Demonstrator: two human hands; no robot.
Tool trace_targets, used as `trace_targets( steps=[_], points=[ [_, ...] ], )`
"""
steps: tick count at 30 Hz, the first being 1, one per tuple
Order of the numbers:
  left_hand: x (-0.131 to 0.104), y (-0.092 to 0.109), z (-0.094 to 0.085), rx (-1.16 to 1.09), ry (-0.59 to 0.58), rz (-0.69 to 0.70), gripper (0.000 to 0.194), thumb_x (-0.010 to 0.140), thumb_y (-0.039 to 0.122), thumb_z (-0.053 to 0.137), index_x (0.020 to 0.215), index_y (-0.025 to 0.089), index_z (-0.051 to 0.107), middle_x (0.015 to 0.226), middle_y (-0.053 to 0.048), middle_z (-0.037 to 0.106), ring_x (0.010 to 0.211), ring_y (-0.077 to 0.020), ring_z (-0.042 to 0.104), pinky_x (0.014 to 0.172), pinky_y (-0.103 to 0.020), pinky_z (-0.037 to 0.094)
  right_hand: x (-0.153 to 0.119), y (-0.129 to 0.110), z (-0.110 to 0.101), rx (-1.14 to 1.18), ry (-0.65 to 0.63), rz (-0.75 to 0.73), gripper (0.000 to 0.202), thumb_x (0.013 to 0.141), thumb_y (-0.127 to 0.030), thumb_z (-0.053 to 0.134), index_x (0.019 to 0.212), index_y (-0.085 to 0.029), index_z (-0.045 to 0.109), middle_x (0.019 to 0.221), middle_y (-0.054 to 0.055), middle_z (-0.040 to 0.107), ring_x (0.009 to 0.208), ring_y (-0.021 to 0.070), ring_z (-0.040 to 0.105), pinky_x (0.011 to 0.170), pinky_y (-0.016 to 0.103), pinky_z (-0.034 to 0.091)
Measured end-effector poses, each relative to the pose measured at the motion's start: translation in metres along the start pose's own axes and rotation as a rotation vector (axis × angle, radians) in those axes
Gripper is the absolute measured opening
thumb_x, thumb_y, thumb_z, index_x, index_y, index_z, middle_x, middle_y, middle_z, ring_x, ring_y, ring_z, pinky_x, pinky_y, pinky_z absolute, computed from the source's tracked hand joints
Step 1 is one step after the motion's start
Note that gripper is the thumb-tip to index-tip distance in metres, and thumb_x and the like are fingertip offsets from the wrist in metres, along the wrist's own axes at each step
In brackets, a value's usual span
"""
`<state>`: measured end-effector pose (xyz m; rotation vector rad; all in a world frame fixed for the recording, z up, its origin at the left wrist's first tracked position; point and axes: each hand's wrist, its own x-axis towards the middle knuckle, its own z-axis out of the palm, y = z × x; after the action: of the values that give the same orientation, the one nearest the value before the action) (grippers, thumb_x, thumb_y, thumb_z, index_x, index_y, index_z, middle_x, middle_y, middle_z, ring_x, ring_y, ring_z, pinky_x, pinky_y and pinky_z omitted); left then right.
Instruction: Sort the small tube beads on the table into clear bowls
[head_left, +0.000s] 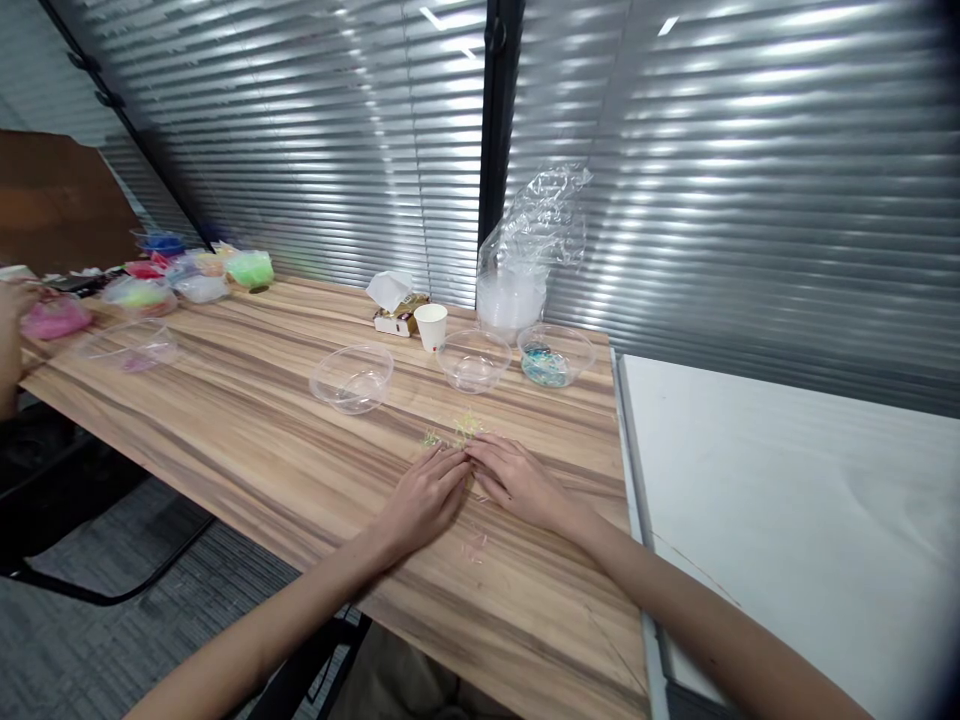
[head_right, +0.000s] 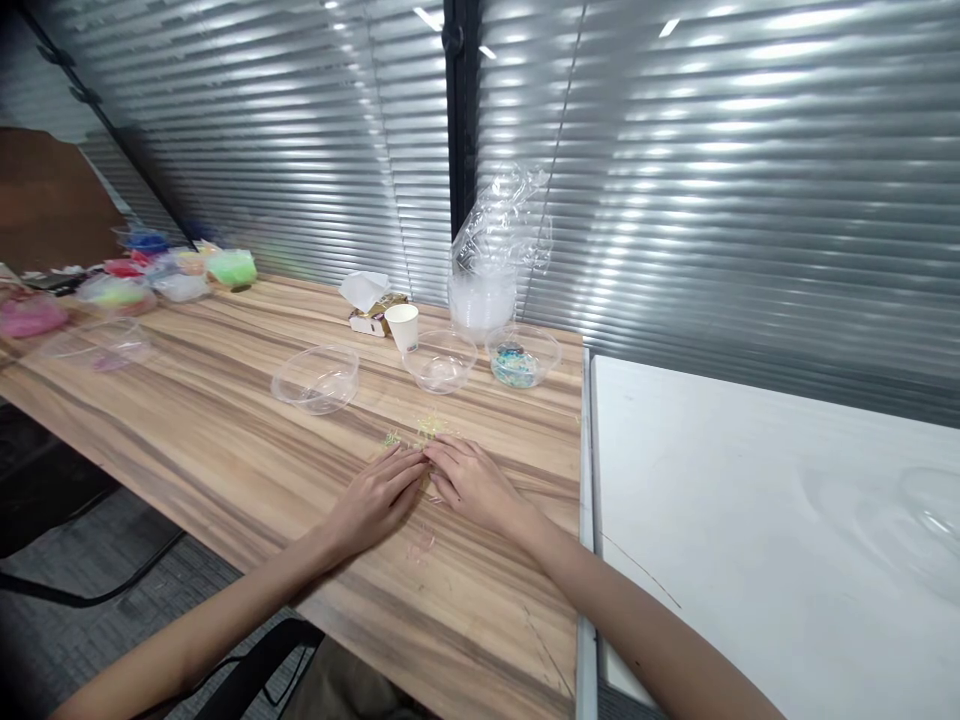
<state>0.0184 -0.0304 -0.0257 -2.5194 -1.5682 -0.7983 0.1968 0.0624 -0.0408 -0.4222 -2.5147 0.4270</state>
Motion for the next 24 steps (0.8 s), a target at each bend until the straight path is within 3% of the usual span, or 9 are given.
trace_targets(
  steps=[24],
  points=[
    [0.0029, 0.0014, -0.0030, -0.010, -0.021, 0.014, 0.026, 0.095, 0.016, 0.041, 0.114, 0.016, 0.059, 0.120, -0.012, 0.063, 0.114, -0.0219, 0.058, 0.105, -0.043, 0.043, 0.0029, -0.0032, -0.0043, 0.008, -0.007, 0.001, 0.035, 0.089, -0.014, 0.051, 0.124, -0.017, 0.054, 0.122, 0.011, 0.060, 0.117, 0.0240, 0.053, 0.102, 0.045, 0.043]
  ],
)
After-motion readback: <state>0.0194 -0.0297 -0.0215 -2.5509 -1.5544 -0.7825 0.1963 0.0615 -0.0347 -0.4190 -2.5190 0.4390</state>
